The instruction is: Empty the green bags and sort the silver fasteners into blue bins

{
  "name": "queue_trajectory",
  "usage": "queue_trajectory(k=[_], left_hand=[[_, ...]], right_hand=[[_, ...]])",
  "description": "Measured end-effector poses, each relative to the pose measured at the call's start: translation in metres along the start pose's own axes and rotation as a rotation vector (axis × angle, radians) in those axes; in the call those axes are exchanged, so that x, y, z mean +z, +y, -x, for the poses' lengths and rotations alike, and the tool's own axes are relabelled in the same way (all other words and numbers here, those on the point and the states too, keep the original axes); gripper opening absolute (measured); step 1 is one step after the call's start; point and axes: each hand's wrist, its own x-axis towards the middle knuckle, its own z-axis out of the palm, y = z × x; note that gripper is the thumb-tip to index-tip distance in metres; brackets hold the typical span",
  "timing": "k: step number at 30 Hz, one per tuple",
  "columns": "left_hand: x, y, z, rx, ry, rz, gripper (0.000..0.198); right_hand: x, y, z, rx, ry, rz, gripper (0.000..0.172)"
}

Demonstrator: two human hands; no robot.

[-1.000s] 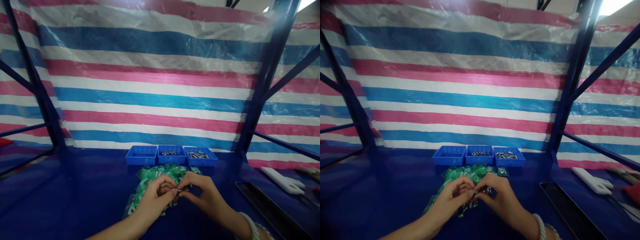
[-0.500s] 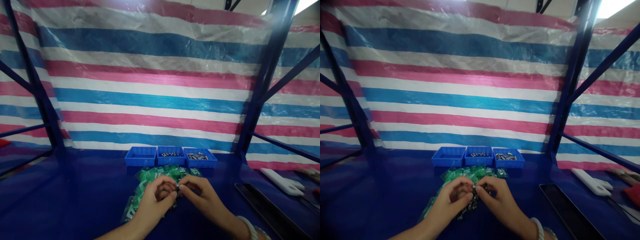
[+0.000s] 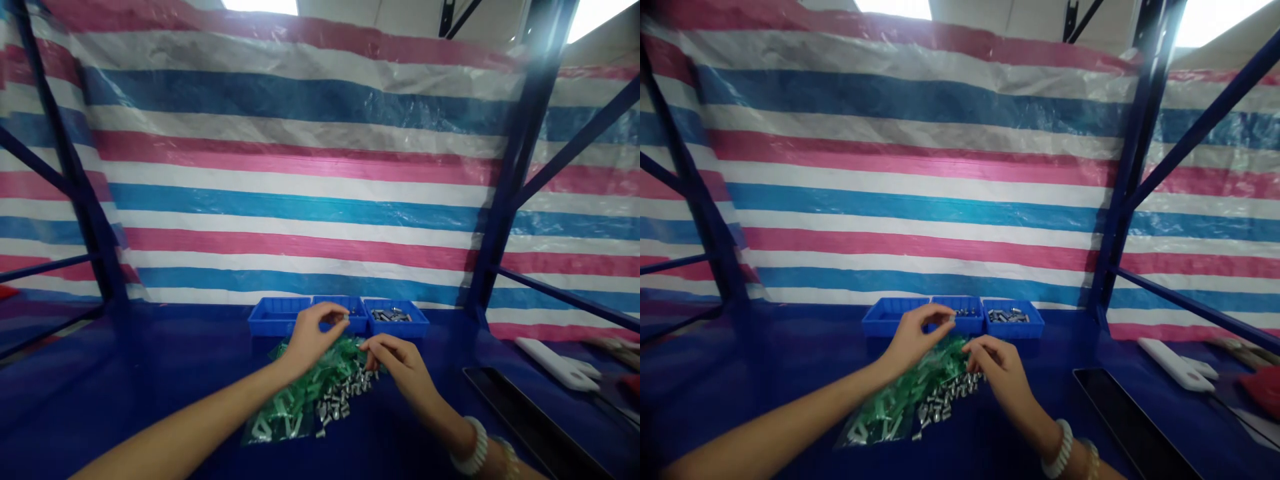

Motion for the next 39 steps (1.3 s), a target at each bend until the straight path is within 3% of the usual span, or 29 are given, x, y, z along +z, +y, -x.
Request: queue_trajectory(k=[3, 6, 10, 15, 24, 28, 33, 36, 39], left_hand=[[0.005, -0.025, -0.036, 0.009, -0.021, -0.101, 0.018], [0.008, -0.034, -0.040, 0.018, -0.029, -0.176, 0.029], [0.001, -0.016, -0.006, 0.043, -0.054, -0.197, 0.029], [-0.010, 0.014, 0.038, 0.094, -0.049, -0.120, 0.025], [-0.008, 0.019, 0.066, 0.063, -0.022, 0.020, 0.022], [-0.007, 0.021, 0.070, 0.058, -0.041, 0.058, 0.023], [-0.001, 0.024, 0.074, -0.023, -0.040, 0.069, 0.028], [0.003, 0.028, 0.077, -0.108, -0.059, 0.165, 0.025], [0.006, 0.031, 0.079, -0.160, -0.078, 0.242, 0.023]], right_hand=[[-0.004, 0.003, -0.003, -0.027, 0.039, 0.046, 0.033], [-0.004, 0.001, -0.001, -0.054, 0.016, 0.135, 0.029], [-0.005, -0.002, 0.002, -0.153, -0.157, 0.413, 0.013], [-0.007, -0.003, 0.004, -0.332, -0.337, 0.821, 0.012], [-0.007, 0.012, 0.003, -0.311, -0.508, 0.974, 0.013], [-0.009, 0.010, 0.002, -0.314, -0.494, 0.924, 0.017], [-0.006, -0.006, 0.003, -0.317, -0.315, 0.566, 0.006], [0.001, -0.012, 0.007, -0.208, -0.211, 0.435, 0.016], [0.009, -0.012, 0.012, -0.098, -0.207, 0.343, 0.020]])
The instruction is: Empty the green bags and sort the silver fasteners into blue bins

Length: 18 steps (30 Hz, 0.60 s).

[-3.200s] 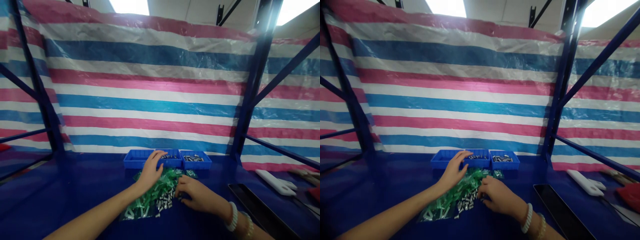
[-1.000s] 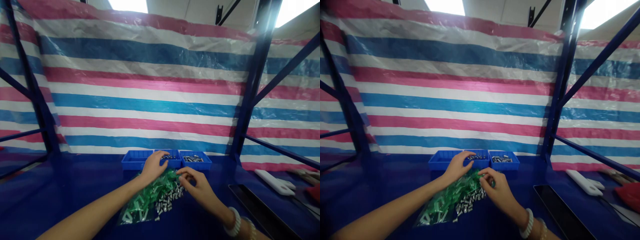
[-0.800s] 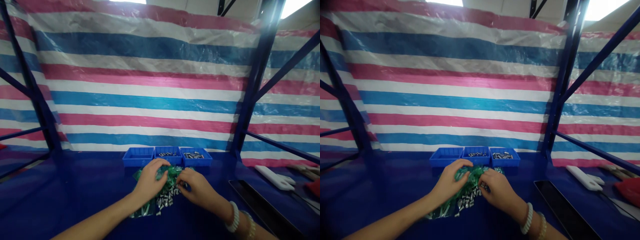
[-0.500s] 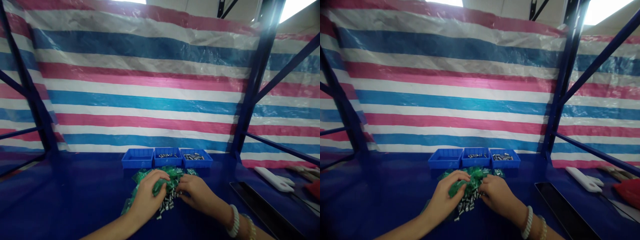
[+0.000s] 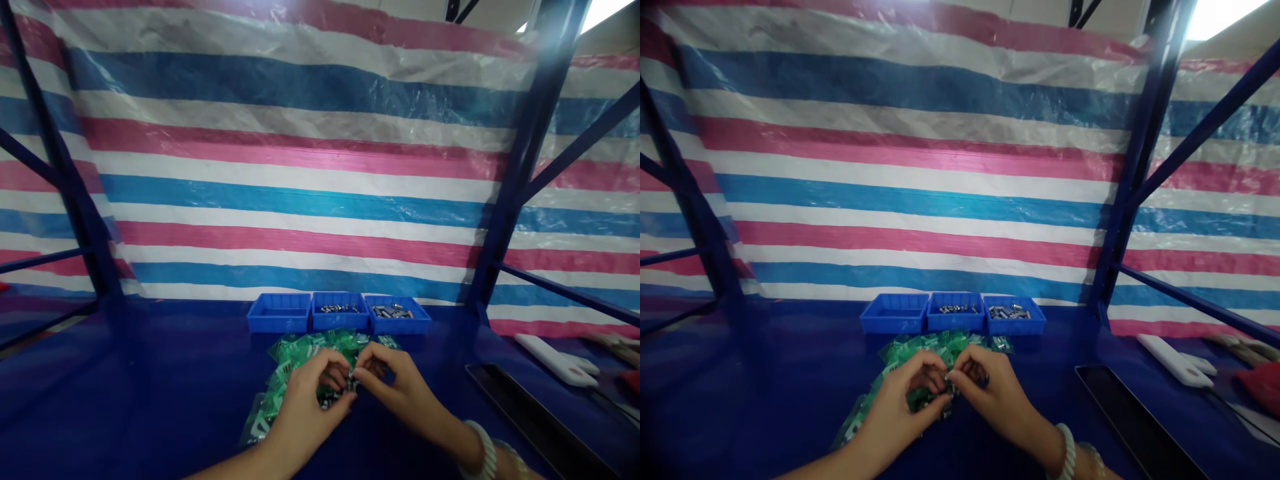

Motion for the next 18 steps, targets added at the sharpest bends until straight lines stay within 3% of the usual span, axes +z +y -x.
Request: queue_trajectory(k=[5, 11, 18], left_hand=[[0.002, 0.000, 0.000, -0.022, 0.016, 0.071, 0.010], [0.003, 0.000, 0.000, -0.017, 0.049, 0.092, 0.011], [0.000, 0.001, 0.003, 0.108, 0.130, -0.064, 0.008]], right_hand=[[0.007, -0.002, 0.004, 0.004, -0.038, -0.062, 0.023], [0.007, -0.003, 0.005, 0.030, -0.091, -0.189, 0.031], [0.019, 0.009, 0.001, 0.089, -0.233, -0.413, 0.047]])
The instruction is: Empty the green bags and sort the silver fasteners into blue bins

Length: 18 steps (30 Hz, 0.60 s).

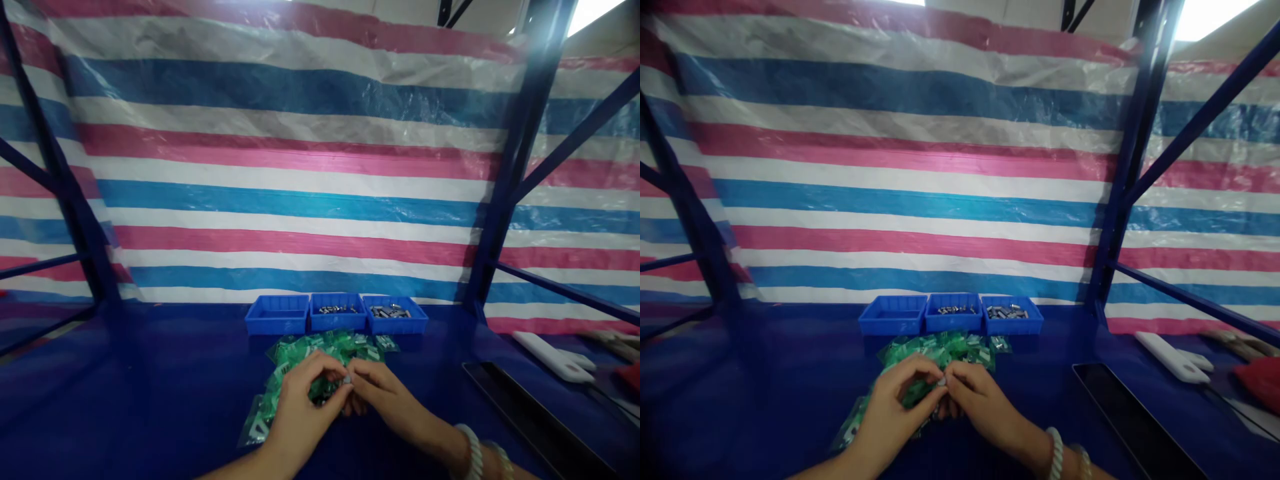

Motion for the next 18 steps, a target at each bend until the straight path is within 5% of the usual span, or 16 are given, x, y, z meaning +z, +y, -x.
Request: queue_trajectory(k=[4, 8, 11, 14, 18], left_hand=[[-0.005, -0.001, -0.021, 0.114, 0.020, -0.082, 0.008], [-0.002, -0.020, -0.076, 0.208, 0.019, -0.201, 0.015], [0.004, -0.038, -0.107, 0.192, 0.004, -0.231, 0.028], [0.005, -0.045, -0.105, 0.185, -0.001, -0.244, 0.036], [-0.004, -0.033, -0.067, 0.206, -0.037, -0.259, 0.030]], right_hand=[[-0.012, 0.003, -0.004, -0.030, 0.114, 0.131, 0.045], [-0.032, 0.000, -0.006, -0.047, 0.269, 0.241, 0.037], [-0.044, 0.000, -0.008, -0.035, 0.265, 0.300, 0.031], [-0.051, 0.002, -0.008, -0.033, 0.199, 0.482, 0.016], [-0.057, 0.003, -0.005, -0.146, 0.021, 0.813, 0.014]])
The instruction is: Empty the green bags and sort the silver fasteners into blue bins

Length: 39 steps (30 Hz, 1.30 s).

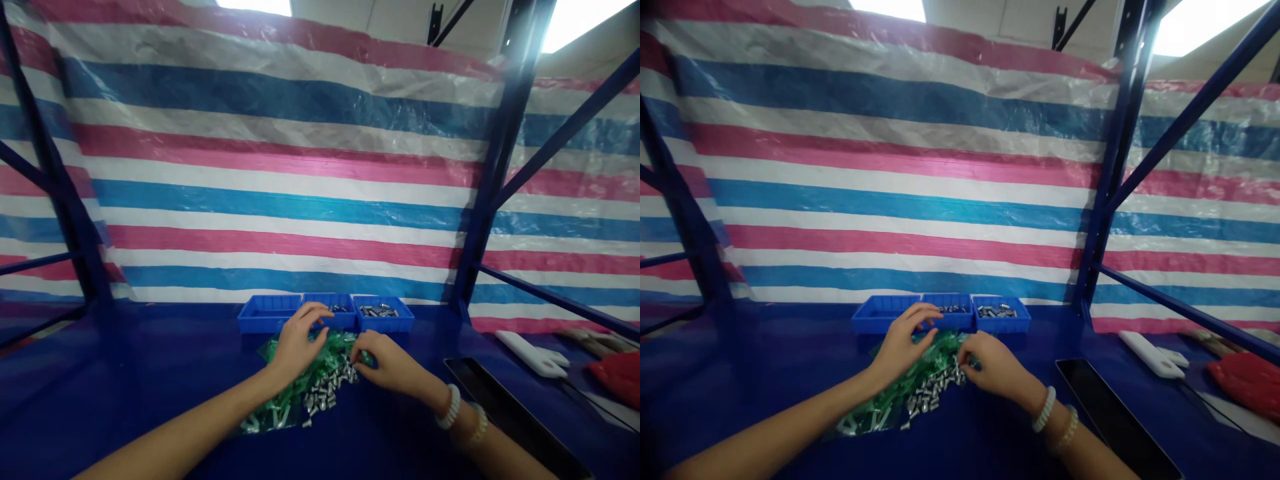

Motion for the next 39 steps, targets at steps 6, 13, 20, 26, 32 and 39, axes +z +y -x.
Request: queue_trajectory(k=[6, 13, 20, 26, 32, 39], left_hand=[[-0.013, 0.020, 0.037, -0.008, -0.002, 0.025, 0.021], [-0.009, 0.022, 0.045, 0.001, 0.031, 0.091, 0.019], [-0.009, 0.028, 0.046, -0.048, 0.008, 0.162, 0.019], [-0.005, 0.032, 0.051, -0.151, -0.030, 0.175, 0.024], [-0.001, 0.044, 0.054, -0.267, -0.088, 0.293, 0.024], [0.001, 0.045, 0.056, -0.287, -0.051, 0.338, 0.006]], right_hand=[[0.004, -0.004, 0.004, -0.042, -0.099, 0.216, 0.011], [0.010, -0.009, 0.003, -0.053, -0.137, 0.287, 0.013], [0.001, -0.013, 0.002, -0.071, -0.004, -0.068, 0.019], [-0.002, -0.030, 0.001, 0.011, 0.128, -0.368, 0.006], [0.014, -0.036, 0.002, 0.175, 0.160, -0.580, 0.008], [0.021, -0.040, 0.003, 0.193, 0.122, -0.670, 0.022]])
